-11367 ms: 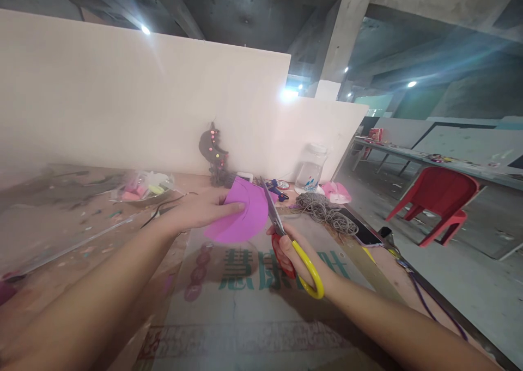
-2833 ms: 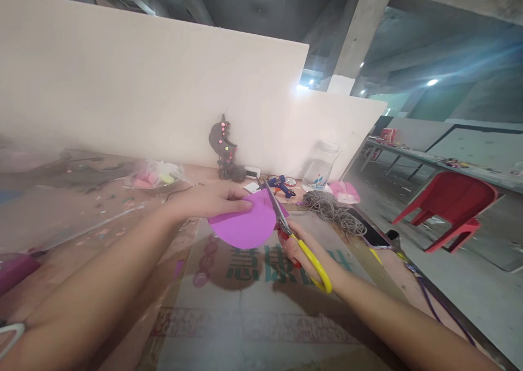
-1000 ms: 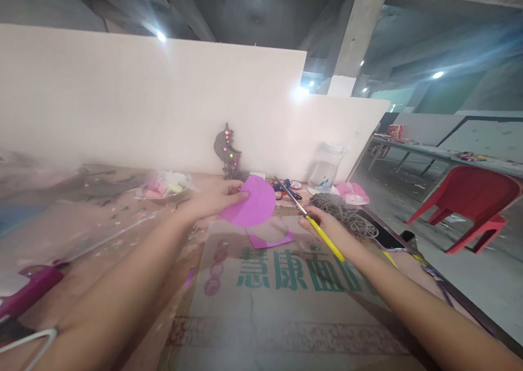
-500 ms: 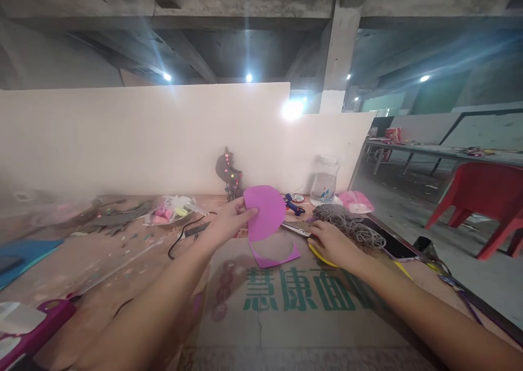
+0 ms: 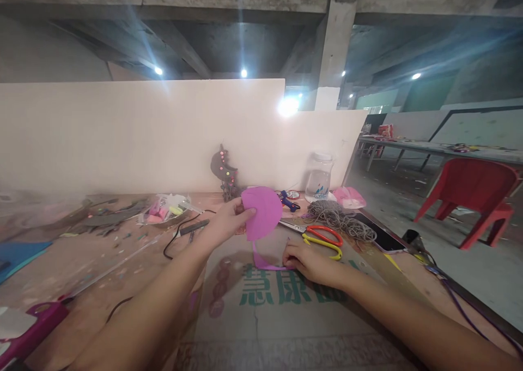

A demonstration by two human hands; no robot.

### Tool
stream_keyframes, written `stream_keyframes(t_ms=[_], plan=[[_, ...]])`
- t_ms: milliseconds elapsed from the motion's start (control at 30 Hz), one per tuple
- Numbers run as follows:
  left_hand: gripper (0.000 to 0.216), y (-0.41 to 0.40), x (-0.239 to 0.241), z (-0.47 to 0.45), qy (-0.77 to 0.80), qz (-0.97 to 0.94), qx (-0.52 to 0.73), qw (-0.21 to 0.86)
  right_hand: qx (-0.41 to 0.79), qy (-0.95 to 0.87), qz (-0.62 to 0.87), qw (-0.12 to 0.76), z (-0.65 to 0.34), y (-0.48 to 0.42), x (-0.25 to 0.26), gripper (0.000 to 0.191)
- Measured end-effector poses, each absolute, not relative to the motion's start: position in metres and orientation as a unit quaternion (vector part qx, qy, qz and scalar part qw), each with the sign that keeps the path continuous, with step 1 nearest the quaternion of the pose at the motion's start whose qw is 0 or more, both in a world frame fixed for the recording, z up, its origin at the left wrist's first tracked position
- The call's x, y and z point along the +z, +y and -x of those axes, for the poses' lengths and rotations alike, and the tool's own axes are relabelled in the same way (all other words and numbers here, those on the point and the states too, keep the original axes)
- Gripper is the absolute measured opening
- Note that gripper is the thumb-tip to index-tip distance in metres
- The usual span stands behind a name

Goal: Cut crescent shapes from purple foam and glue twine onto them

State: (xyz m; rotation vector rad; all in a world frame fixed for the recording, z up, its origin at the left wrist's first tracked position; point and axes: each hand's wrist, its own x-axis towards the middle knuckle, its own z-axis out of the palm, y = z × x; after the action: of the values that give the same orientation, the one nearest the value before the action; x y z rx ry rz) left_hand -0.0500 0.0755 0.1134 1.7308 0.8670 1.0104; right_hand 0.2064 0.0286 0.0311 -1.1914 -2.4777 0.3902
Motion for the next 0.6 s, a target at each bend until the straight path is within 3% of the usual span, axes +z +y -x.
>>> stream_keyframes(t_ms=[200, 333, 500, 600], plan=[[0.048, 0.076, 0.115, 0.053, 0.365, -0.704, 0.409, 0.452, 0.256, -0.837, 0.445, 0.191, -0.203, 0.013, 0.058, 0.014], [0.051, 0.082, 0.112, 0.056, 0.37, -0.705, 0.402, 0.453, 0.38, -0.793, 0.434, 0.196, -0.214, -0.005, 0.085, 0.031], [0.054, 0.091, 0.104, 0.06, 0.371, -0.708, 0.381, 0.464, 0.533, -0.761, 0.368, -0.033, -0.26, -0.052, 0.138, 0.047], [0.059, 0.097, 0.099, 0.062, 0.369, -0.711, 0.377, 0.466, 0.597, -0.676, 0.423, -0.087, -0.281, -0.078, 0.153, 0.048]])
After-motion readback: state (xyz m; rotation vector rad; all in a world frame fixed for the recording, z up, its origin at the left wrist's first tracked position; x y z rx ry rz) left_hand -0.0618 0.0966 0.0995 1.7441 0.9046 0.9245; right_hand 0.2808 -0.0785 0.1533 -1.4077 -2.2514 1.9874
